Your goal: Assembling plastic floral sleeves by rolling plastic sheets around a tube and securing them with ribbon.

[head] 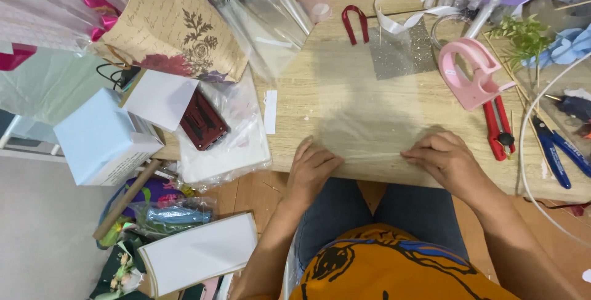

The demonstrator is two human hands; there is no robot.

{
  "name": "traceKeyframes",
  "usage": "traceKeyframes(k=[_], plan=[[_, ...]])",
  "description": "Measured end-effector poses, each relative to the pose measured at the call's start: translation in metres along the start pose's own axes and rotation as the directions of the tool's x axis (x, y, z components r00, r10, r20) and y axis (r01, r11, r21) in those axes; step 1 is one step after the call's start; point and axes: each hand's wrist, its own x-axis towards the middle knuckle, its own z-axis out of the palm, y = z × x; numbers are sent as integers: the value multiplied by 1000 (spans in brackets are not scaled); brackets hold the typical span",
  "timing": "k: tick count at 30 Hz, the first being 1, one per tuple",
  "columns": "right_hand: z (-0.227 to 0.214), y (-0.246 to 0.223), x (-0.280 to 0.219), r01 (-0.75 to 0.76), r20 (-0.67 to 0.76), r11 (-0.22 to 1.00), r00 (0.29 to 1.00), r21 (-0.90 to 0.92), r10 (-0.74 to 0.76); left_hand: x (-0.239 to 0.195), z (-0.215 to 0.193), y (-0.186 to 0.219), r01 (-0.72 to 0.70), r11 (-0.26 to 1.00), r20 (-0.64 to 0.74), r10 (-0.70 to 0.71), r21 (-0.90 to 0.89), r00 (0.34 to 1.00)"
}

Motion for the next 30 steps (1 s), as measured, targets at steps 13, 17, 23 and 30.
traceKeyframes(k=[13,17,23,30], plan=[[-3,20,-9,-134,8,983,991,122,134,-1,-3,4,219,970,30,-217,-105,976],[-5,23,-9,-89,42,986,996,141,84,-1,-6,-2,219,963,89,-207,-155,974],[-1,23,-14,-65,-25,990,997,123,69,-3,-5,-12,164,971,55,-156,-175,986],[7,33,-22,-57,-84,992,994,117,68,3,-18,-8,11,1000,98,-10,-9,995]])
